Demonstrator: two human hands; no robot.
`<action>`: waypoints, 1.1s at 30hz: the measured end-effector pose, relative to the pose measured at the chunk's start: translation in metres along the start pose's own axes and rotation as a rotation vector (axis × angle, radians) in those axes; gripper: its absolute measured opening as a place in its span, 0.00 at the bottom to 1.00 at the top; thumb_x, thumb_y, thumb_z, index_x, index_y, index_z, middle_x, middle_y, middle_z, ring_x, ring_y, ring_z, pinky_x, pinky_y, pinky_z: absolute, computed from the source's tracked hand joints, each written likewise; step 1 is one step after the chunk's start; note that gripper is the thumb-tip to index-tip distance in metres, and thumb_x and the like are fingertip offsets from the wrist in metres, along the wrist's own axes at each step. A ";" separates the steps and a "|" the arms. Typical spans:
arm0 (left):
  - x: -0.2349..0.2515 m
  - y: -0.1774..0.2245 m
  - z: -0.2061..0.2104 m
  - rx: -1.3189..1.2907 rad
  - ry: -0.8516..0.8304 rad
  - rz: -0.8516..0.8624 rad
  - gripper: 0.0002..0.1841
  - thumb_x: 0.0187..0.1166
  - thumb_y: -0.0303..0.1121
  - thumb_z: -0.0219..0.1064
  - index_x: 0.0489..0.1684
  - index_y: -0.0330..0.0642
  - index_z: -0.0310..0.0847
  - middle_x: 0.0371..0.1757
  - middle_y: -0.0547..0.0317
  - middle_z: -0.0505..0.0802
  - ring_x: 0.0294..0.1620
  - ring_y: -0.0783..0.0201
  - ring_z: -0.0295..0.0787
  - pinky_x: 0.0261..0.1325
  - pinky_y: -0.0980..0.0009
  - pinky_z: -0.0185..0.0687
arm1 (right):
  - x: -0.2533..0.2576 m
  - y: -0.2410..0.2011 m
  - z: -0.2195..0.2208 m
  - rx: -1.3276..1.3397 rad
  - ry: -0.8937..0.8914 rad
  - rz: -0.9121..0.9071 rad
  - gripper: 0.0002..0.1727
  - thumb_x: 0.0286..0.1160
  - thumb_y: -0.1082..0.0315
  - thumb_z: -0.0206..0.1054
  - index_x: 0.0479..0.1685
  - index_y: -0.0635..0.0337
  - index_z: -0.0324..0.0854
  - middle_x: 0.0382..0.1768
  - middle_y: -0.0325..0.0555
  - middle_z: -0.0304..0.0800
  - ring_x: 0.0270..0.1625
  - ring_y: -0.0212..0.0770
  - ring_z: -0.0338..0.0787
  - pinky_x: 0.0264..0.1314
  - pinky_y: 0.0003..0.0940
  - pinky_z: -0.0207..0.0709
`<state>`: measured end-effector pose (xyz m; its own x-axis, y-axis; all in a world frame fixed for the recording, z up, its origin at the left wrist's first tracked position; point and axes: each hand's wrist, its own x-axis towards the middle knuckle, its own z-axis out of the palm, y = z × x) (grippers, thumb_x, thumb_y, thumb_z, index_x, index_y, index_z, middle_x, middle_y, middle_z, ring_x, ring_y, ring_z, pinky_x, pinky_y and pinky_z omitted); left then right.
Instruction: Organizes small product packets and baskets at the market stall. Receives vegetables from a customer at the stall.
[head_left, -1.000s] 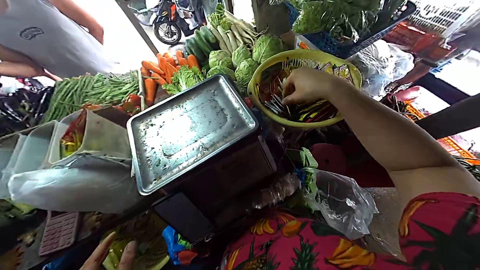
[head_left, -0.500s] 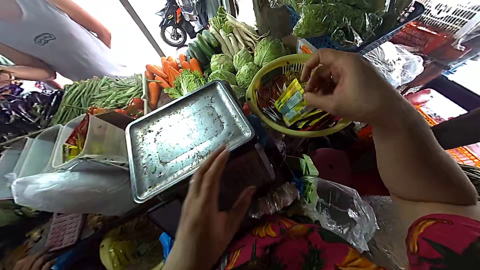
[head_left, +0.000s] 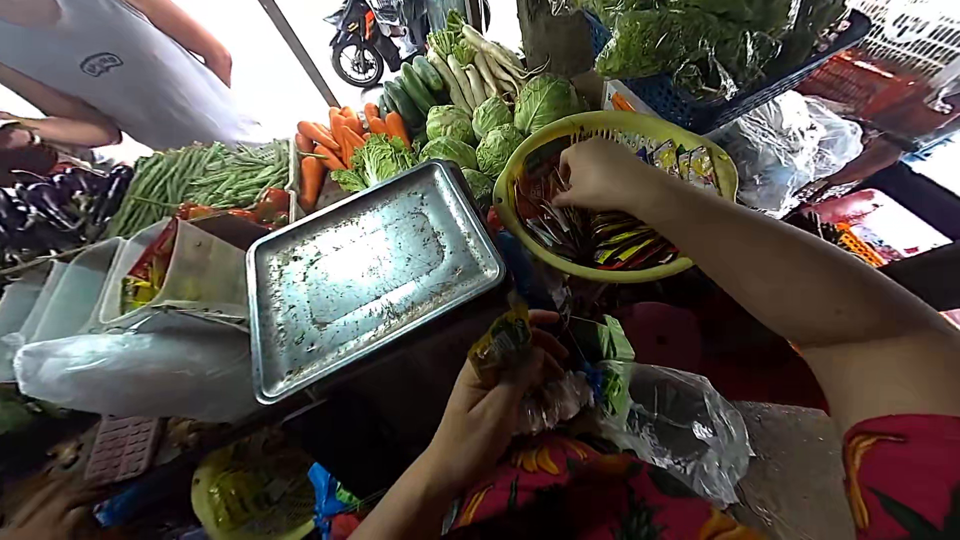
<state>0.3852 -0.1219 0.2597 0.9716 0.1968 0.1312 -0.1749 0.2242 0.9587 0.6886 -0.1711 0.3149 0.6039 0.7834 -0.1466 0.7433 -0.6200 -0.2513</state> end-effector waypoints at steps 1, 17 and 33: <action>-0.001 -0.002 0.001 0.007 -0.004 -0.008 0.18 0.91 0.29 0.52 0.75 0.36 0.75 0.55 0.56 0.92 0.48 0.64 0.93 0.42 0.71 0.92 | 0.002 -0.007 0.006 -0.069 -0.060 0.043 0.22 0.69 0.61 0.79 0.48 0.74 0.84 0.48 0.71 0.88 0.57 0.71 0.88 0.56 0.74 0.77; -0.002 0.022 -0.001 -0.142 0.198 -0.002 0.19 0.86 0.28 0.63 0.73 0.33 0.72 0.60 0.51 0.91 0.59 0.55 0.93 0.60 0.57 0.94 | -0.078 -0.014 -0.067 0.391 0.256 -0.201 0.21 0.61 0.67 0.83 0.55 0.60 0.86 0.43 0.48 0.94 0.43 0.40 0.94 0.51 0.49 0.88; -0.130 0.027 -0.082 -0.741 0.224 0.112 0.12 0.68 0.39 0.74 0.45 0.45 0.93 0.43 0.56 0.97 0.46 0.66 0.96 0.55 0.66 0.91 | -0.172 -0.200 0.112 0.477 0.387 -0.937 0.47 0.59 0.20 0.66 0.72 0.46 0.82 0.76 0.49 0.76 0.76 0.47 0.74 0.74 0.49 0.69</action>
<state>0.2414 -0.0635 0.2476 0.9004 0.4261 0.0877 -0.4072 0.7548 0.5143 0.4034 -0.1771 0.2837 -0.0263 0.8149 0.5790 0.8152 0.3527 -0.4594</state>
